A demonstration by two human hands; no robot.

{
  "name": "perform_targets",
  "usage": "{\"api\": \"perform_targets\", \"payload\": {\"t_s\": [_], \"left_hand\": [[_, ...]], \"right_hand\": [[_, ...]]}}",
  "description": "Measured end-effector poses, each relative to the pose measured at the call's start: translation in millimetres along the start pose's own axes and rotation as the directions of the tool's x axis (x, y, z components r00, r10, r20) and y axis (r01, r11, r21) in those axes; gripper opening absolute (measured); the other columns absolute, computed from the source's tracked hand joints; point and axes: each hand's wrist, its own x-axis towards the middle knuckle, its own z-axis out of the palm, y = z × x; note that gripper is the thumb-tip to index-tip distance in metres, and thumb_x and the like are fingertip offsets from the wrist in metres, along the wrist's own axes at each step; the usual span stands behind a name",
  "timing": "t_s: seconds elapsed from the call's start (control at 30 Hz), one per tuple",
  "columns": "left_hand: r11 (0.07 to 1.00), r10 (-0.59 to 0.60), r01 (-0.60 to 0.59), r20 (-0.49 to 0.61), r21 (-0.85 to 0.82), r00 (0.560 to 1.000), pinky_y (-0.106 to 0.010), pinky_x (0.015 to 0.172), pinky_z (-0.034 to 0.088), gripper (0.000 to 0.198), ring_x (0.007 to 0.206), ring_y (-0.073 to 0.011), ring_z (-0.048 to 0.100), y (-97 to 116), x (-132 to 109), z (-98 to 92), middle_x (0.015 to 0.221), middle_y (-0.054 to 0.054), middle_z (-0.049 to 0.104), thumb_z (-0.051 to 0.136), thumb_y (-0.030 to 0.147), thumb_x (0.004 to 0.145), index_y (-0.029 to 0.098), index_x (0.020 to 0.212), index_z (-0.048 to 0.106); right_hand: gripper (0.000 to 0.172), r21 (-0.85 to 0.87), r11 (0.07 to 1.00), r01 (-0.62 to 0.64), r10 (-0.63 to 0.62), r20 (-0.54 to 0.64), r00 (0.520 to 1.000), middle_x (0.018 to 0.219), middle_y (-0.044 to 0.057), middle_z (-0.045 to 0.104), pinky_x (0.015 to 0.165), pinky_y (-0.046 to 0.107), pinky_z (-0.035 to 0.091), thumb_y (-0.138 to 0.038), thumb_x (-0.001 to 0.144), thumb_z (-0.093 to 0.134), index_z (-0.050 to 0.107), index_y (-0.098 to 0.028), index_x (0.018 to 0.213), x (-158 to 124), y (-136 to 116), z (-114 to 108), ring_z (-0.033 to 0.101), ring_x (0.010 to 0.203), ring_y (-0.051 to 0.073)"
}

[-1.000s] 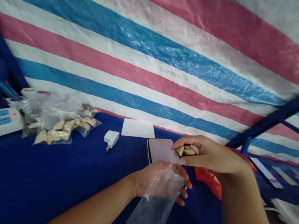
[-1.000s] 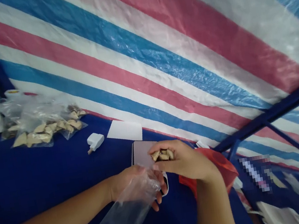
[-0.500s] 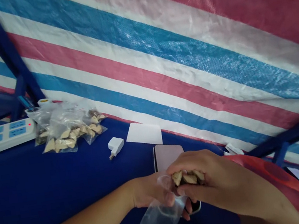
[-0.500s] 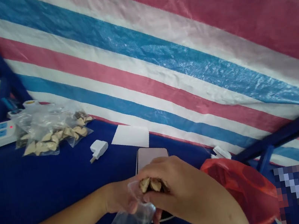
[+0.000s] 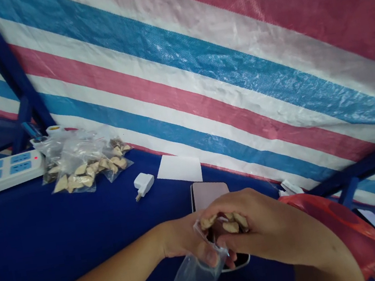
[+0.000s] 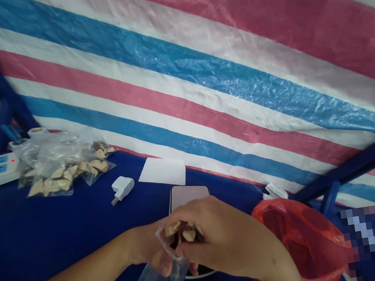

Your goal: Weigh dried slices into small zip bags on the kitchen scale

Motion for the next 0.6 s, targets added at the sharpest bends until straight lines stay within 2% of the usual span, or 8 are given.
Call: {"api": "perform_targets", "payload": {"t_s": [0.1, 0.17, 0.23, 0.3, 0.37, 0.43, 0.6], "left_hand": [[1.000, 0.018, -0.018, -0.011, 0.025, 1.000, -0.034, 0.086, 0.051, 0.053, 0.087, -0.0186, 0.064, 1.4, 0.3, -0.9, 0.093, -0.004, 0.065, 0.089, 0.055, 0.065, 0.016, 0.095, 0.070], [1.000, 0.026, -0.026, -0.037, -0.002, 0.999, -0.033, 0.086, 0.050, 0.052, 0.088, -0.0176, 0.064, 2.0, 0.8, -1.3, 0.092, -0.003, 0.065, 0.091, 0.051, 0.064, 0.017, 0.096, 0.069], [0.999, 0.016, -0.019, -0.056, -0.048, 0.998, -0.034, 0.089, 0.050, 0.052, 0.088, -0.0174, 0.064, 1.6, 1.2, -1.5, 0.090, -0.003, 0.066, 0.091, 0.049, 0.063, 0.016, 0.095, 0.070], [0.996, -0.001, -0.005, -0.066, -0.091, 0.998, -0.035, 0.092, 0.050, 0.052, 0.088, -0.0180, 0.065, 0.0, 1.2, -1.7, 0.089, -0.004, 0.067, 0.091, 0.048, 0.062, 0.014, 0.095, 0.071], [0.992, -0.004, -0.005, -0.067, -0.130, 0.998, -0.036, 0.092, 0.051, 0.052, 0.087, -0.0186, 0.066, -2.0, 0.8, -2.2, 0.089, -0.005, 0.068, 0.091, 0.048, 0.062, 0.014, 0.096, 0.072], [0.987, 0.005, -0.017, -0.078, -0.157, 0.997, -0.037, 0.090, 0.053, 0.050, 0.085, -0.0183, 0.066, -4.0, 0.1, -2.8, 0.090, -0.004, 0.069, 0.090, 0.046, 0.063, 0.015, 0.098, 0.073], [0.987, 0.006, -0.025, -0.118, -0.156, 0.993, -0.037, 0.091, 0.052, 0.045, 0.087, -0.0181, 0.066, -5.7, 0.1, -3.2, 0.089, -0.004, 0.068, 0.089, 0.038, 0.064, 0.014, 0.099, 0.073]], "right_hand": [[0.025, -0.033, 0.999, -0.021, 0.020, -0.022, 1.000, 0.096, -0.002, 0.075, 0.063, 0.020, 0.048, -0.017, 0.089, 0.064, 0.074, -0.026, 0.110, 1.1, 1.1, 1.5, 0.070, 0.075, 0.013], [0.015, -0.073, 0.997, -0.033, 0.029, -0.065, 0.998, 0.086, -0.003, 0.073, 0.061, 0.021, 0.046, -0.021, 0.092, 0.062, 0.073, -0.024, 0.102, 3.2, 1.1, 3.2, 0.067, 0.068, 0.012], [0.010, -0.126, 0.991, -0.040, 0.020, -0.155, 0.988, 0.075, -0.004, 0.068, 0.058, 0.021, 0.043, -0.024, 0.094, 0.061, 0.070, -0.022, 0.089, 6.6, 1.2, 5.1, 0.063, 0.062, 0.010], [0.016, -0.195, 0.979, -0.055, 0.000, -0.274, 0.962, 0.066, -0.005, 0.061, 0.054, 0.022, 0.038, -0.025, 0.093, 0.062, 0.062, -0.020, 0.077, 11.1, 2.2, 7.5, 0.057, 0.057, 0.009], [0.022, -0.264, 0.962, -0.064, -0.029, -0.333, 0.943, 0.061, -0.005, 0.055, 0.051, 0.023, 0.033, -0.026, 0.092, 0.062, 0.056, -0.020, 0.071, 16.1, 4.4, 10.2, 0.050, 0.053, 0.009], [0.024, -0.292, 0.954, -0.059, -0.036, -0.309, 0.950, 0.061, -0.005, 0.056, 0.051, 0.024, 0.031, -0.030, 0.092, 0.063, 0.057, -0.020, 0.071, 20.6, 7.2, 12.7, 0.049, 0.055, 0.010], [0.025, -0.251, 0.964, -0.085, 0.013, -0.274, 0.962, 0.068, -0.002, 0.065, 0.054, 0.024, 0.034, -0.035, 0.097, 0.059, 0.065, -0.020, 0.078, 24.4, 12.6, 13.2, 0.058, 0.061, 0.011]]}}
